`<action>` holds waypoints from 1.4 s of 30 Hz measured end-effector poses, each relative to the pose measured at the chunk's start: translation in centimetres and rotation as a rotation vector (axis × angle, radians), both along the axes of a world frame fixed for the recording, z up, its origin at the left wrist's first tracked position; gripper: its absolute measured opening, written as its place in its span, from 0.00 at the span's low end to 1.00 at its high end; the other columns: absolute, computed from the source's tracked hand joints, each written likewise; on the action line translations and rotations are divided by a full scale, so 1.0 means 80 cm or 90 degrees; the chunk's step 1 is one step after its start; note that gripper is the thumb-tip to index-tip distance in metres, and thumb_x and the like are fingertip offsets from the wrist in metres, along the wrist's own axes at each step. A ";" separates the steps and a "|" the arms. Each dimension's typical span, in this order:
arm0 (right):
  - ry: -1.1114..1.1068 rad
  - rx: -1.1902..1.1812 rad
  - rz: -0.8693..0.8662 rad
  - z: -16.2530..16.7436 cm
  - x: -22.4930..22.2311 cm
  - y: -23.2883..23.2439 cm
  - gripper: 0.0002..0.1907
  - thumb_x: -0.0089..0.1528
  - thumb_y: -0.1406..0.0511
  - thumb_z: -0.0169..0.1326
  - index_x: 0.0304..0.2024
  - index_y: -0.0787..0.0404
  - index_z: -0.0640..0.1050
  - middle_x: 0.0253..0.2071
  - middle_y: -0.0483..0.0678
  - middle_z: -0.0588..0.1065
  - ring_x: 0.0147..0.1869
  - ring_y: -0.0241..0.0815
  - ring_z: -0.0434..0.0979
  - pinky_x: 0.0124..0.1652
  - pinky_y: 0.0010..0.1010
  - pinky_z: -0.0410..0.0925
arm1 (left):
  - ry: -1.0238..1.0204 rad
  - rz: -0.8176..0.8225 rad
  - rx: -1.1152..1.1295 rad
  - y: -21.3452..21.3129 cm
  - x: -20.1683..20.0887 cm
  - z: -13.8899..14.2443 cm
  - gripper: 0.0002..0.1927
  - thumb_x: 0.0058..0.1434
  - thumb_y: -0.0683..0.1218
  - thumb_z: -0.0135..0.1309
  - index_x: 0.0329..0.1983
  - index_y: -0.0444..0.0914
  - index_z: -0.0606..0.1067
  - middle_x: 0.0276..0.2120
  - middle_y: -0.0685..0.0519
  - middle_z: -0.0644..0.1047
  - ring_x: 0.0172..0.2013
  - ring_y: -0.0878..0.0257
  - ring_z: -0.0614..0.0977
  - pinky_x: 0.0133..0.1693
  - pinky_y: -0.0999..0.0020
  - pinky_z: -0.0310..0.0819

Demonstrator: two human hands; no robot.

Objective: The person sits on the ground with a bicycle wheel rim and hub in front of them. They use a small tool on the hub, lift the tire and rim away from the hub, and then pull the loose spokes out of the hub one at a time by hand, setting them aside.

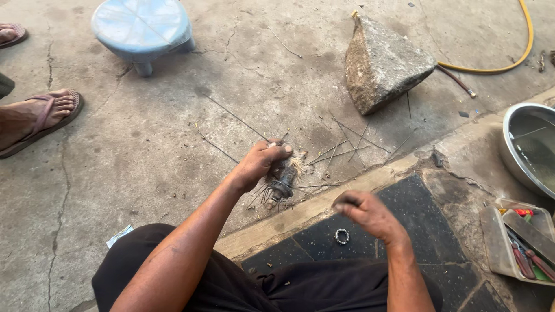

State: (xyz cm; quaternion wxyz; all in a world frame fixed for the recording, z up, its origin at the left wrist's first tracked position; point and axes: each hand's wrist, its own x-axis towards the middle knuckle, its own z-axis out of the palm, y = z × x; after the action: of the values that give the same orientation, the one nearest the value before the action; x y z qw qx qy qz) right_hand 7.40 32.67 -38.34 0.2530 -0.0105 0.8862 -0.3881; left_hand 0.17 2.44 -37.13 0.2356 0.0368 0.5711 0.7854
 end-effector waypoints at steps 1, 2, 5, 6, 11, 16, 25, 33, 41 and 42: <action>0.086 0.071 -0.002 0.008 0.000 0.001 0.14 0.63 0.56 0.56 0.41 0.57 0.84 0.38 0.45 0.81 0.40 0.39 0.80 0.43 0.33 0.74 | 0.007 -0.017 -0.046 0.001 0.002 0.001 0.14 0.64 0.54 0.56 0.35 0.38 0.75 0.25 0.57 0.74 0.25 0.68 0.73 0.30 0.67 0.68; 0.174 0.141 -0.004 0.015 0.000 0.001 0.13 0.62 0.55 0.56 0.39 0.54 0.85 0.39 0.42 0.82 0.42 0.39 0.82 0.45 0.33 0.75 | 0.015 -0.033 -0.092 0.004 0.003 0.001 0.15 0.65 0.55 0.55 0.36 0.38 0.76 0.26 0.56 0.74 0.26 0.67 0.73 0.31 0.67 0.69; 0.707 0.333 0.010 0.034 0.010 -0.003 0.13 0.63 0.54 0.59 0.41 0.54 0.83 0.45 0.44 0.80 0.59 0.47 0.76 0.66 0.45 0.61 | 0.098 -0.072 -0.080 0.016 0.008 0.002 0.18 0.66 0.58 0.55 0.37 0.38 0.75 0.29 0.54 0.75 0.30 0.65 0.76 0.36 0.65 0.72; 0.769 0.399 -0.008 0.039 0.008 -0.004 0.12 0.63 0.55 0.61 0.43 0.53 0.84 0.48 0.45 0.80 0.63 0.50 0.73 0.70 0.47 0.54 | 0.134 -0.084 -0.051 0.020 0.009 0.001 0.19 0.66 0.59 0.55 0.38 0.38 0.75 0.31 0.53 0.76 0.33 0.64 0.77 0.39 0.64 0.73; 0.887 0.391 -0.029 0.054 0.010 -0.002 0.11 0.62 0.58 0.64 0.47 0.48 0.84 0.63 0.49 0.76 0.75 0.60 0.60 0.75 0.49 0.44 | 0.249 -0.184 -0.131 0.034 0.017 0.003 0.24 0.64 0.62 0.55 0.46 0.37 0.78 0.37 0.52 0.79 0.40 0.63 0.79 0.45 0.65 0.73; 0.600 0.175 0.085 0.034 -0.015 -0.012 0.12 0.62 0.62 0.61 0.48 0.49 0.83 0.58 0.43 0.77 0.75 0.53 0.66 0.71 0.42 0.63 | 0.177 -0.297 -0.160 0.055 0.042 0.002 0.26 0.64 0.64 0.51 0.48 0.38 0.78 0.35 0.53 0.80 0.38 0.65 0.80 0.42 0.65 0.74; 0.419 0.013 0.031 0.034 0.004 -0.024 0.10 0.62 0.61 0.58 0.44 0.55 0.80 0.57 0.48 0.74 0.67 0.47 0.73 0.60 0.39 0.70 | 0.195 -0.183 -0.123 0.066 0.035 -0.017 0.27 0.68 0.65 0.48 0.46 0.37 0.78 0.35 0.50 0.80 0.38 0.63 0.80 0.41 0.63 0.76; 0.551 -0.072 -0.109 0.035 0.016 -0.050 0.15 0.67 0.54 0.52 0.42 0.58 0.78 0.49 0.49 0.76 0.49 0.43 0.80 0.47 0.34 0.77 | 0.118 0.178 -0.231 0.044 0.009 -0.016 0.27 0.66 0.64 0.48 0.53 0.39 0.74 0.31 0.49 0.81 0.34 0.62 0.83 0.37 0.63 0.79; 0.365 0.099 -0.102 0.011 0.021 -0.110 0.18 0.63 0.54 0.57 0.34 0.64 0.79 0.34 0.53 0.77 0.38 0.49 0.78 0.39 0.40 0.69 | 0.281 0.344 -0.183 0.044 0.015 -0.021 0.20 0.70 0.56 0.52 0.47 0.32 0.77 0.34 0.51 0.81 0.36 0.66 0.79 0.40 0.67 0.75; 0.383 0.102 -0.097 0.010 0.019 -0.109 0.18 0.66 0.55 0.55 0.35 0.64 0.79 0.34 0.53 0.76 0.38 0.51 0.77 0.40 0.41 0.68 | 0.245 0.335 -0.164 0.044 0.015 -0.020 0.20 0.69 0.56 0.52 0.46 0.33 0.77 0.33 0.52 0.81 0.35 0.67 0.78 0.39 0.68 0.75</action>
State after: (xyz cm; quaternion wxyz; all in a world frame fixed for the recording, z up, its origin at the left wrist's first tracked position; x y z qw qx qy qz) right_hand 8.94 23.92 -37.56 -0.0505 -0.0387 0.9471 -0.3145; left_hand 1.35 5.96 -38.73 -0.0841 0.0060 0.6892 0.7196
